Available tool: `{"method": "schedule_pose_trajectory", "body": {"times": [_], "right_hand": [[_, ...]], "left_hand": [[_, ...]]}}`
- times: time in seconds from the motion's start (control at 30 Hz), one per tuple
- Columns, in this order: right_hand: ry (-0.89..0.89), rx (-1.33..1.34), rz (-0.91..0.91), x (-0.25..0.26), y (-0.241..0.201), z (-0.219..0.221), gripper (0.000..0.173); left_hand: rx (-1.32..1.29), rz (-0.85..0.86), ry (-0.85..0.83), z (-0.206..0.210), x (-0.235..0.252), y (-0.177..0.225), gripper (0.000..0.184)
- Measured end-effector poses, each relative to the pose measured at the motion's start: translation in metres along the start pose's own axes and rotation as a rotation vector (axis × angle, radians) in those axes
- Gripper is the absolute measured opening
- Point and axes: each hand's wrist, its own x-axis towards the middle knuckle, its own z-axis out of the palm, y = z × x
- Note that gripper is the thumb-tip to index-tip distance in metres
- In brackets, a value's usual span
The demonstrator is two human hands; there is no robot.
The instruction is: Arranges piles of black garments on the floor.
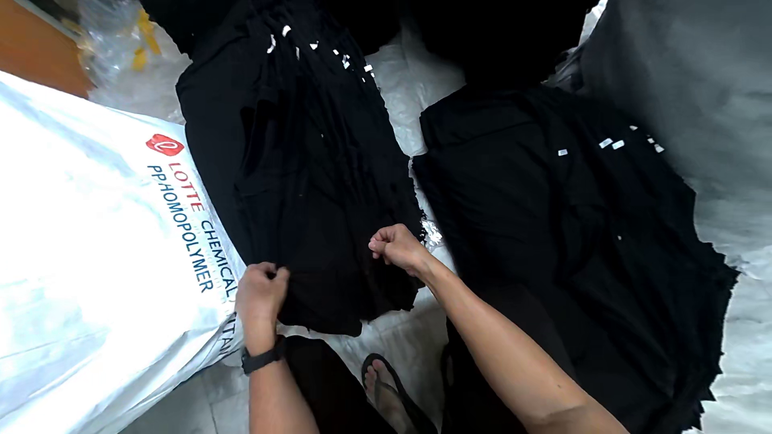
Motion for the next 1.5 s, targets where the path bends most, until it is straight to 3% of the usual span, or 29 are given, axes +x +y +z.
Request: {"method": "schedule_pose_trajectory", "body": {"times": [0.07, 0.17, 0.27, 0.37, 0.53, 0.63, 0.77, 0.83, 0.9, 0.97, 1.07, 1.13, 1.17, 1.2, 1.27, 1.33, 1.43, 1.5], "right_hand": [[-0.002, 0.009, 0.004, 0.000, 0.001, 0.002, 0.013], [0.003, 0.052, 0.016, 0.000, -0.001, 0.002, 0.014], [0.009, 0.087, 0.025, -0.002, -0.003, 0.004, 0.015], [0.015, 0.098, 0.024, -0.002, -0.002, 0.005, 0.013], [0.007, 0.125, 0.056, -0.003, -0.006, 0.004, 0.014], [-0.006, 0.103, 0.051, -0.004, -0.005, 0.001, 0.014], [-0.010, 0.043, 0.006, -0.003, -0.003, -0.001, 0.015], [-0.001, 0.030, 0.004, -0.003, -0.003, -0.002, 0.016], [0.027, 0.033, -0.014, -0.004, -0.002, -0.005, 0.017], [0.112, 0.048, -0.057, -0.007, -0.002, -0.012, 0.018], [0.235, 0.126, -0.091, -0.013, -0.002, -0.024, 0.017], [0.263, 0.179, -0.084, -0.014, -0.004, -0.026, 0.015], [0.264, 0.194, -0.074, -0.013, -0.006, -0.026, 0.014], [0.264, 0.199, -0.066, -0.014, -0.008, -0.025, 0.015], [0.254, 0.194, -0.056, -0.015, -0.010, -0.023, 0.015], [0.252, 0.191, -0.070, -0.016, -0.011, -0.022, 0.016], [0.251, 0.176, -0.086, -0.019, -0.007, -0.025, 0.017], [0.250, 0.167, -0.078, -0.023, -0.003, -0.026, 0.018]], "left_hand": [[0.050, 0.062, 0.151, 0.014, 0.005, -0.003, 0.029], [0.011, 0.510, 0.400, 0.051, 0.000, 0.015, 0.022], [-0.212, 0.764, 0.332, 0.081, -0.005, 0.031, 0.015], [-0.384, 0.671, 0.067, 0.090, -0.015, 0.039, 0.046], [-0.398, 0.465, -0.047, 0.068, -0.022, 0.041, 0.032], [-0.308, 0.483, -0.005, 0.056, -0.024, 0.036, 0.021], [-0.213, 0.457, -0.047, 0.062, -0.028, 0.044, 0.027], [-0.079, 0.462, 0.000, 0.076, -0.031, 0.052, 0.044], [0.014, 0.487, 0.046, 0.084, -0.033, 0.057, 0.037], [-0.006, 0.416, -0.031, 0.067, -0.035, 0.058, 0.029], [-0.324, 0.207, -0.106, 0.030, -0.034, 0.034, 0.020], [-0.777, -0.007, 0.014, 0.027, -0.031, 0.019, 0.007], [-0.969, -0.066, 0.115, 0.031, -0.030, 0.017, 0.009], [-1.071, -0.021, 0.236, 0.041, -0.029, 0.018, 0.021], [-0.931, 0.344, 0.373, 0.067, -0.028, 0.019, 0.046], [-0.562, 0.642, 0.394, 0.089, -0.026, 0.031, 0.043], [-0.194, 0.661, 0.267, 0.123, -0.026, 0.052, 0.053], [-0.085, 0.649, 0.206, 0.130, -0.026, 0.056, 0.039]]}}
